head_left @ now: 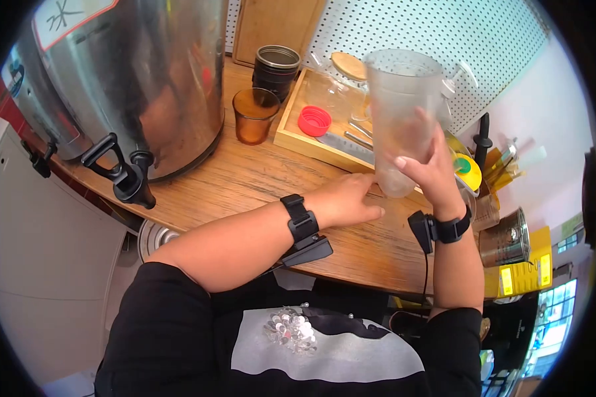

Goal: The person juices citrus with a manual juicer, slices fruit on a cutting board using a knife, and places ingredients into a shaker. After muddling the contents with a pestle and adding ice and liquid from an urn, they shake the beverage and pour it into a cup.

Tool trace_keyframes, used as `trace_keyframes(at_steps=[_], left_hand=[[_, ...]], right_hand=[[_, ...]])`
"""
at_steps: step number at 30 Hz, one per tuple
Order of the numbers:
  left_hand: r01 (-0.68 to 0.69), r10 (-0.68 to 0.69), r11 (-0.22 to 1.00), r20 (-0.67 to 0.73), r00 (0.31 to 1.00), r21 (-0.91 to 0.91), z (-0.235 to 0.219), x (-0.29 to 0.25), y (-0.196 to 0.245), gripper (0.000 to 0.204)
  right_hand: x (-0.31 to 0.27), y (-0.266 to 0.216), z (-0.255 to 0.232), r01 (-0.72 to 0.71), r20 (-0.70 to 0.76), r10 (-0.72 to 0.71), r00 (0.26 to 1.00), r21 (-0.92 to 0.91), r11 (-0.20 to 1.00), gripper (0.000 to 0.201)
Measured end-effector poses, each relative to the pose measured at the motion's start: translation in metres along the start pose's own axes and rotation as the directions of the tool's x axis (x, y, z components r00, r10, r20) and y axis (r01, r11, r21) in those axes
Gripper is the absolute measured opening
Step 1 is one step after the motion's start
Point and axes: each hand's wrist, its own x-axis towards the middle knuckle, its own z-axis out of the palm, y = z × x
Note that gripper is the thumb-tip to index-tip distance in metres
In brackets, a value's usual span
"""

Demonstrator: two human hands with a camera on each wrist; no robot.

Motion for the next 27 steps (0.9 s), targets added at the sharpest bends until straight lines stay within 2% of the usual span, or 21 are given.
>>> trace_keyframes(at_steps=[1, 2, 3, 5, 6, 8, 12, 14, 18, 20, 27], left_hand=[[-0.021, 0.020, 0.999, 0.025, 0.999, 0.044, 0.002, 0.001, -0.003, 0.063], [-0.043, 0.038, 0.995, 0.051, 0.998, 0.089, 0.004, 0.001, -0.005, 0.061], [-0.042, 0.038, 0.996, 0.043, 0.998, 0.084, 0.006, 0.001, -0.007, 0.061], [-0.123, 0.106, 0.975, 0.098, 0.990, 0.185, 0.007, -0.001, -0.007, 0.057], [-0.122, 0.107, 0.976, 0.094, 0.990, 0.182, 0.007, -0.001, -0.007, 0.057], [-0.125, 0.103, 0.976, 0.123, 0.987, 0.181, 0.007, 0.000, -0.007, 0.057], [-0.124, 0.101, 0.976, 0.133, 0.986, 0.179, 0.007, -0.001, -0.007, 0.056], [-0.125, 0.099, 0.973, 0.141, 0.985, 0.194, 0.008, -0.002, -0.005, 0.054], [-0.104, 0.072, 0.975, 0.166, 0.983, 0.195, 0.009, -0.002, -0.004, 0.052], [-0.107, 0.073, 0.974, 0.174, 0.982, 0.197, 0.010, -0.002, -0.004, 0.052], [-0.109, 0.074, 0.975, 0.181, 0.981, 0.195, 0.009, -0.002, -0.004, 0.052]], right_hand=[[0.008, -0.004, 0.002, 0.017, 0.024, -0.013, 1.000, -0.155, 0.988, 0.098], [0.016, -0.014, 0.008, 0.014, 0.067, 0.001, 0.998, -0.224, 0.975, 0.098], [0.024, -0.014, 0.013, 0.017, 0.075, 0.000, 0.997, -0.227, 0.974, 0.098], [0.039, -0.012, 0.024, 0.167, 0.191, -0.101, 0.976, -0.371, 0.913, 0.094], [0.045, -0.014, 0.029, 0.167, 0.195, -0.099, 0.976, -0.373, 0.913, 0.094], [0.053, -0.018, 0.039, 0.306, 0.270, -0.176, 0.947, -0.580, 0.755, 0.091], [0.064, -0.021, 0.048, 0.347, 0.325, -0.172, 0.930, -0.621, 0.703, 0.087], [0.068, -0.022, 0.051, 0.410, 0.363, -0.213, 0.907, -0.650, 0.639, 0.085], [0.074, -0.029, 0.054, 0.422, 0.384, -0.202, 0.901, -0.671, 0.609, 0.082], [0.077, -0.030, 0.054, 0.466, 0.392, -0.255, 0.884, -0.695, 0.547, 0.080], [0.083, -0.046, 0.057, 0.454, 0.422, -0.186, 0.887, -0.731, 0.509, 0.085]])
